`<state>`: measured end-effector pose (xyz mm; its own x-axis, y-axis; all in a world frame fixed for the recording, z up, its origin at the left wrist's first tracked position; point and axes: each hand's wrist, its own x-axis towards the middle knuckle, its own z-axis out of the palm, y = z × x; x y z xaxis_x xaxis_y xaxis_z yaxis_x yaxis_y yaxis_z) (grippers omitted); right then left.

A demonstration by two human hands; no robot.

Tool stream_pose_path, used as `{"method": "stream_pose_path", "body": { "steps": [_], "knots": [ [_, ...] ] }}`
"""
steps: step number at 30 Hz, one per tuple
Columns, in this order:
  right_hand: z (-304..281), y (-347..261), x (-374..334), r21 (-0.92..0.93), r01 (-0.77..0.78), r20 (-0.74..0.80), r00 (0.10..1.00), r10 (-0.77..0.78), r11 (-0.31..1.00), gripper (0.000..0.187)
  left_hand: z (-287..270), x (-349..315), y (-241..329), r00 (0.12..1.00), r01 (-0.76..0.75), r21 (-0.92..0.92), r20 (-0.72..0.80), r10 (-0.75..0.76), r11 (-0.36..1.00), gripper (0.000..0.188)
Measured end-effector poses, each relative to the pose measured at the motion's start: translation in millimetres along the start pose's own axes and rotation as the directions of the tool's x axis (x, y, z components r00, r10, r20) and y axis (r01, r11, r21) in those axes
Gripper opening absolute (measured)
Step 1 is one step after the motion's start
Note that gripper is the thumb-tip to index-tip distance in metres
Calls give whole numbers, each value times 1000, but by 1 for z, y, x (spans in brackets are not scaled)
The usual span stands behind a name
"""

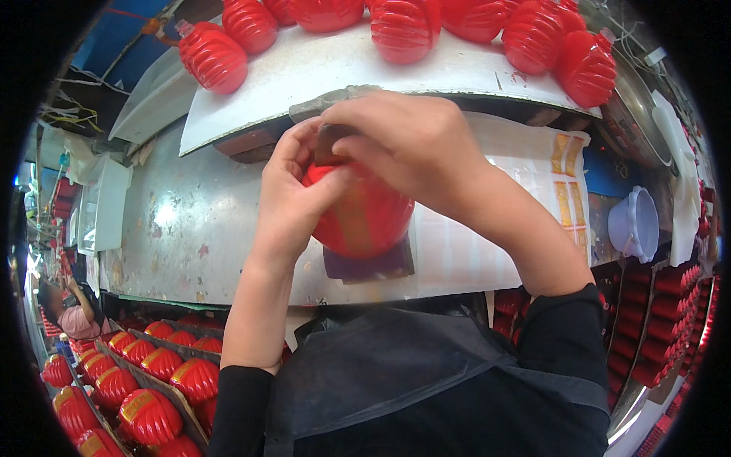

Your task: The person repeatedly picks up red plastic containers, places a gold label on each, smooths it with their fingers, and sets the labeled container aside. The process is repeated for multiple containers in a consistent sequence.

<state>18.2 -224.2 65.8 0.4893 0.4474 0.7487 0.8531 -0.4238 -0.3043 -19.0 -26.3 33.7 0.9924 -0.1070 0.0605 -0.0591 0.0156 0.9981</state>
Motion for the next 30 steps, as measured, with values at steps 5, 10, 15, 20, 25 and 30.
{"method": "stream_pose_path", "body": {
  "steps": [5,10,15,20,25,30],
  "knots": [
    [-1,-12,-40,-27,-96,-180,980,90,995,31,0,1,-4,999,13,-58,-36,-15,998,47],
    [7,-38,-65,151,212,79,971,-225,966,24,-2,14,-21,988,-28,-138,-153,7,990,35],
    [2,-29,-50,176,-274,-13,960,280,945,20,-10,15,-36,985,-21,52,-170,30,998,23],
    [14,-45,-58,72,227,158,959,-236,971,14,-13,6,-46,988,-17,72,-151,28,997,28],
    [9,-44,-79,256,-101,80,993,83,961,23,-1,-20,-61,893,-308,574,-100,439,758,59],
    [7,-31,-88,118,-111,-23,993,114,987,29,0,-39,-72,889,-346,585,-47,456,734,74]
  ]
}}
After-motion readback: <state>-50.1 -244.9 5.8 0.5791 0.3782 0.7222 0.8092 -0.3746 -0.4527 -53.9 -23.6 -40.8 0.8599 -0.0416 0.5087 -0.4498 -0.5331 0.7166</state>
